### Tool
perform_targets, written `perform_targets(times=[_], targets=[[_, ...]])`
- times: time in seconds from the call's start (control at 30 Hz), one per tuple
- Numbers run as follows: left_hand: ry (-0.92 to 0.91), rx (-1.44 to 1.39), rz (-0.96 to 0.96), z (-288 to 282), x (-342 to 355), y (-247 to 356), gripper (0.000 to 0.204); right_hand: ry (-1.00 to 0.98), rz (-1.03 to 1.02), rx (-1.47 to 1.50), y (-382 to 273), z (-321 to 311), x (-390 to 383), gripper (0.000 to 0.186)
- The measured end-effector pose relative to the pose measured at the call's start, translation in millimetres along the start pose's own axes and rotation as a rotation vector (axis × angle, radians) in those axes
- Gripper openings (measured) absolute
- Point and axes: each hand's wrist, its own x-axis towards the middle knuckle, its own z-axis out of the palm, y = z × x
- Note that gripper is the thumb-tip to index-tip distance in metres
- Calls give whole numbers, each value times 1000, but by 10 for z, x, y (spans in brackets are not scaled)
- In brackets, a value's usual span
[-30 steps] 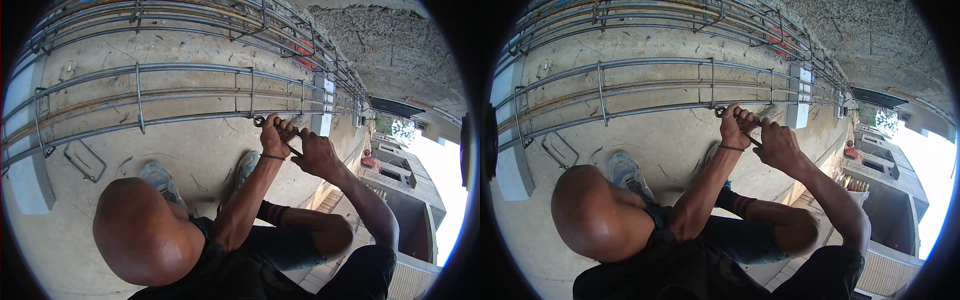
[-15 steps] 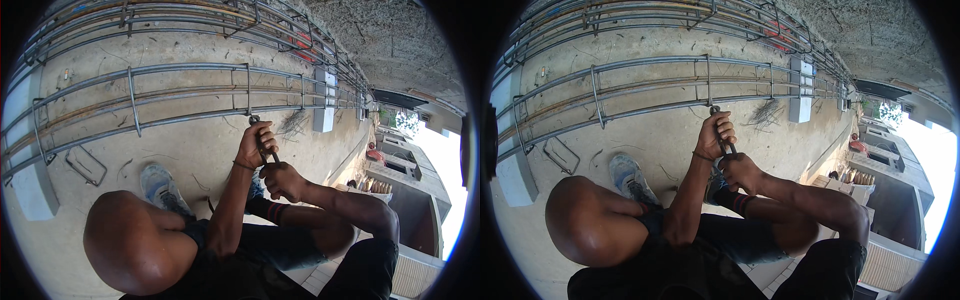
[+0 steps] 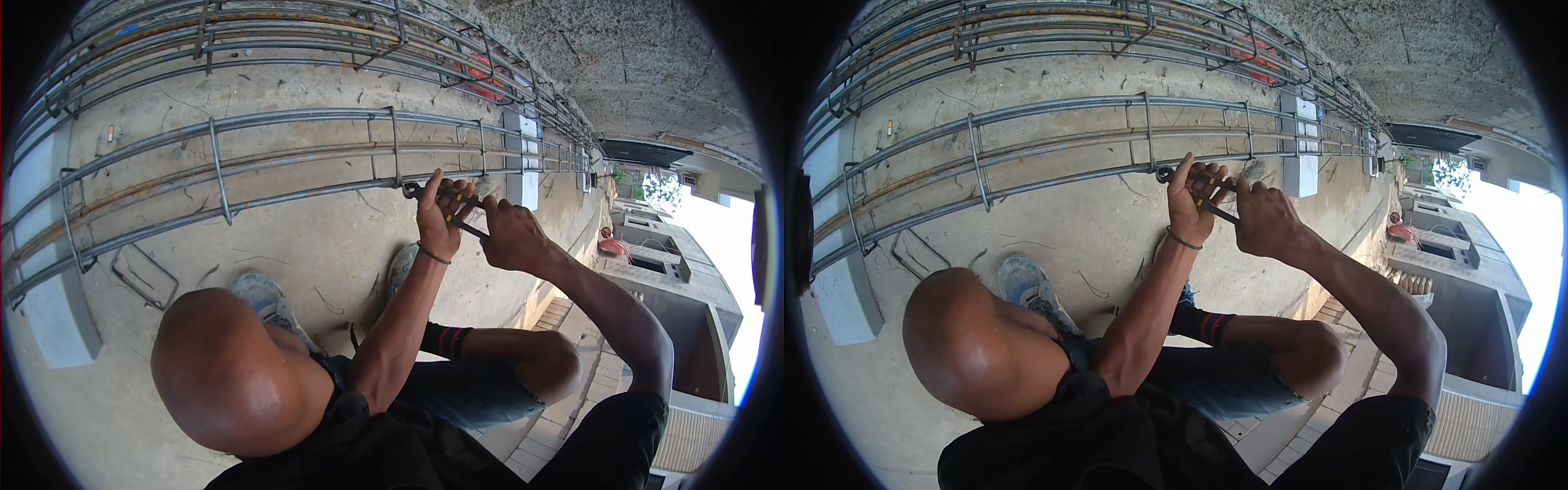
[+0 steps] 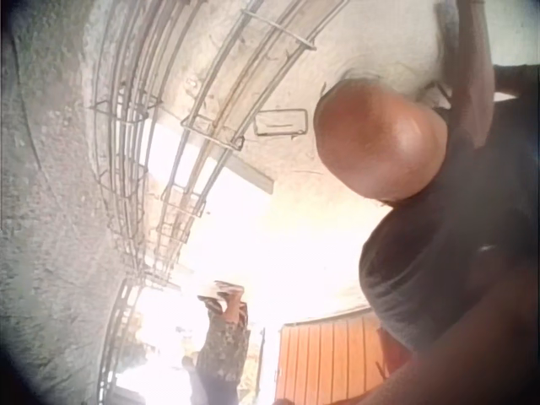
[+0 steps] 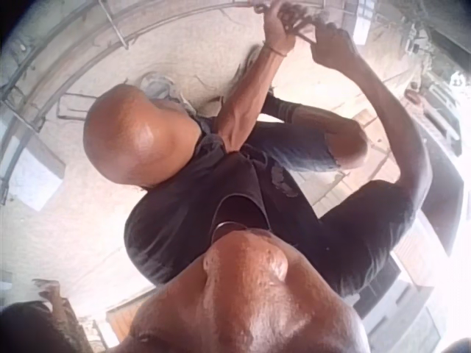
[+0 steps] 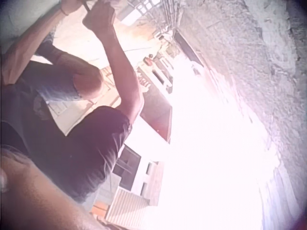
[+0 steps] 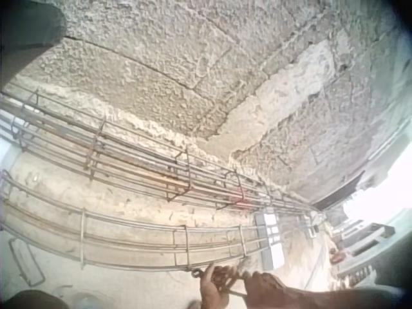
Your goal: The person ties rebar by wrapping wire around the steel bars and twisting it tightly using pliers.
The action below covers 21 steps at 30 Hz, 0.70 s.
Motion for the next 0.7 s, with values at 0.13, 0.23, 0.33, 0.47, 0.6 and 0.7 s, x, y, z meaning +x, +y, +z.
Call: perform_targets(times=[0.13,0.23,0.33,0.47,0.6,0.7], targets=[[100,286,-3,-46,-110,36,24,-265,47,586,171,18,-2,92],[94,325,-4,-93,-93,92,24,-28,-62,706,252,238,79,37],[54,258,-8,-131,-85,110,27,54,-112,641,268,293,78,26],[49,253,-11,-123,-97,90,28,30,-117,656,279,272,71,25],[12,242,-38,-138,-80,84,31,25,-73,707,254,322,28,27],[17,276,-50,-123,-90,121,36,-12,-71,746,290,306,64,26]])
